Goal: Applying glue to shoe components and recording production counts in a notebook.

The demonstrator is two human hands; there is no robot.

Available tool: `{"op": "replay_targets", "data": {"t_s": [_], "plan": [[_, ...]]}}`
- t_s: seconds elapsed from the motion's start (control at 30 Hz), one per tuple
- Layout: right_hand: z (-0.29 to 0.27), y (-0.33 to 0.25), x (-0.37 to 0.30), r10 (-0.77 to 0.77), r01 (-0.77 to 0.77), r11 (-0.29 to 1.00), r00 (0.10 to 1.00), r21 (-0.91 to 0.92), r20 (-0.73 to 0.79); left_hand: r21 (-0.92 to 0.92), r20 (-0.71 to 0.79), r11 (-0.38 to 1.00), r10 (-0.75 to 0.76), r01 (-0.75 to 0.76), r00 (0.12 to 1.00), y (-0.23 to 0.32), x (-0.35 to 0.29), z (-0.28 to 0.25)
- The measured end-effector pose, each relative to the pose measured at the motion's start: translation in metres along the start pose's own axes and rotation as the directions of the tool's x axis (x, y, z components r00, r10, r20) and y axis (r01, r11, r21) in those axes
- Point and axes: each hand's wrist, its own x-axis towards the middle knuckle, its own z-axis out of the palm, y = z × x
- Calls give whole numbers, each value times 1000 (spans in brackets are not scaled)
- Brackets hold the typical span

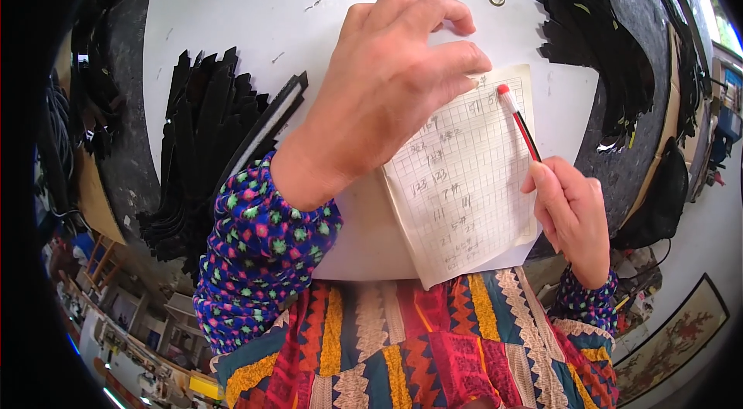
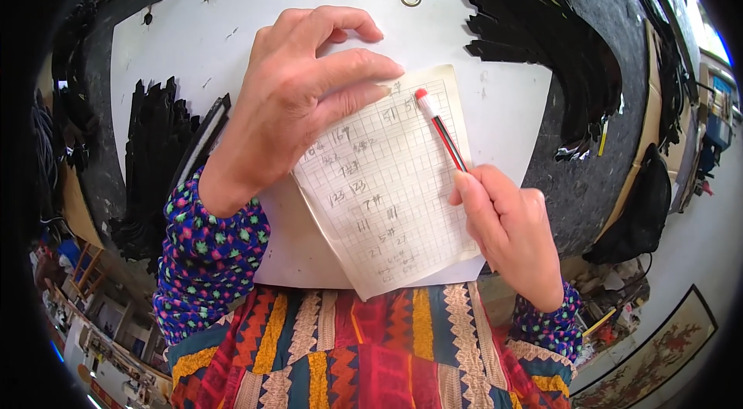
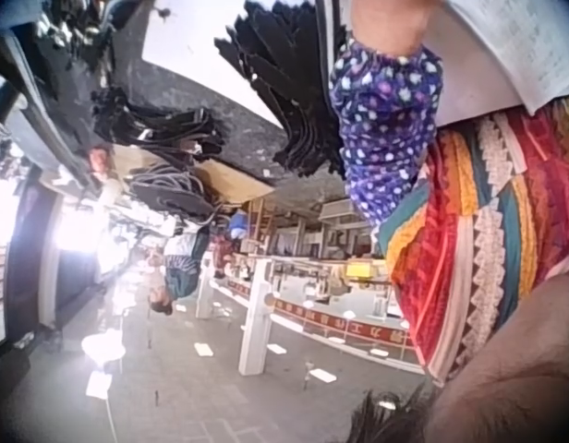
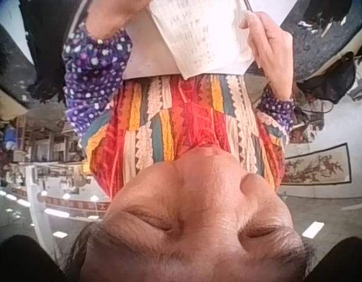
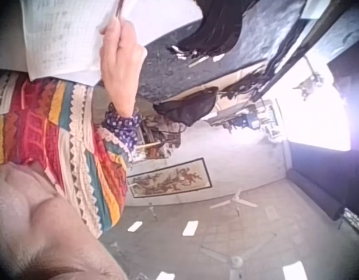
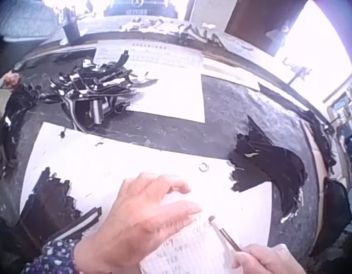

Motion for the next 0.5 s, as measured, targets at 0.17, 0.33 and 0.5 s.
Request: {"op": "replay_targets", "data": {"t_s": [0.17, 0.33, 0.5], "plan": [[3, 13, -9, -14, 40, 975, 993, 217, -119, 3, -7, 1000, 12, -12, 1000, -3, -2, -1], [12, 31, -14, -108, 220, 845, 963, 488, -246, -10, -8, 1000, 25, -25, 1000, -5, 0, 2], [11, 22, -10, -30, 30, 933, 1000, 360, -5, 21, 6, 1000, 23, -23, 1000, -5, -3, -3]]}}
